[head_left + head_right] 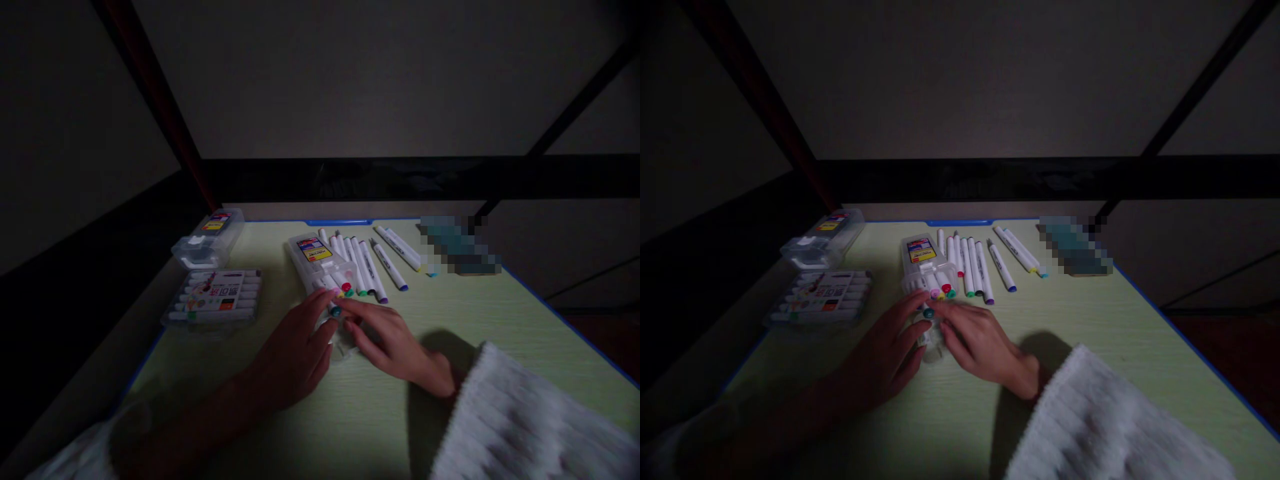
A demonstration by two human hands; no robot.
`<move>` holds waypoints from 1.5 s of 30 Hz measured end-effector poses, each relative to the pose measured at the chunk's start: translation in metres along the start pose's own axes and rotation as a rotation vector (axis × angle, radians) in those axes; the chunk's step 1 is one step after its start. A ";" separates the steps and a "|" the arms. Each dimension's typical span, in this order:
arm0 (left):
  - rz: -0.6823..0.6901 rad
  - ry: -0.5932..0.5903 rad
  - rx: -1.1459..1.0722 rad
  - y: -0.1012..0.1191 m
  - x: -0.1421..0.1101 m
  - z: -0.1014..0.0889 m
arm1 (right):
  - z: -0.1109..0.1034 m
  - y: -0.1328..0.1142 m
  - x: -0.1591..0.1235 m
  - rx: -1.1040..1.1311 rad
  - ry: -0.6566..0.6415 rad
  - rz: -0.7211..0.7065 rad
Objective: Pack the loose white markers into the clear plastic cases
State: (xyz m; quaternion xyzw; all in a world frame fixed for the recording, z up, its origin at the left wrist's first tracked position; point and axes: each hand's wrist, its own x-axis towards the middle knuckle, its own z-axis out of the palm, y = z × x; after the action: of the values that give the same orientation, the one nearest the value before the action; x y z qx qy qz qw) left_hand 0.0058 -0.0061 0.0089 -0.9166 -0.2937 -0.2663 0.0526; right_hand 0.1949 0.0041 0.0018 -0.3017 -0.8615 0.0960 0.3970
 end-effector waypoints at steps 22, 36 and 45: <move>-0.023 -0.024 -0.013 0.001 0.001 -0.003 | 0.000 0.000 0.001 0.013 -0.017 0.025; -0.056 -0.001 -0.014 0.001 -0.002 0.000 | 0.001 0.000 0.002 0.014 -0.036 0.053; -0.050 -0.014 -0.004 0.001 -0.002 0.001 | 0.003 0.002 0.001 0.023 -0.047 0.070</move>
State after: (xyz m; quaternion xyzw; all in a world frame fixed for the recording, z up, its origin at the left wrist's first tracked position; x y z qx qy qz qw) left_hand 0.0049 -0.0078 0.0073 -0.9109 -0.3163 -0.2616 0.0422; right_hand 0.1937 0.0065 -0.0005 -0.3249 -0.8583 0.1269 0.3764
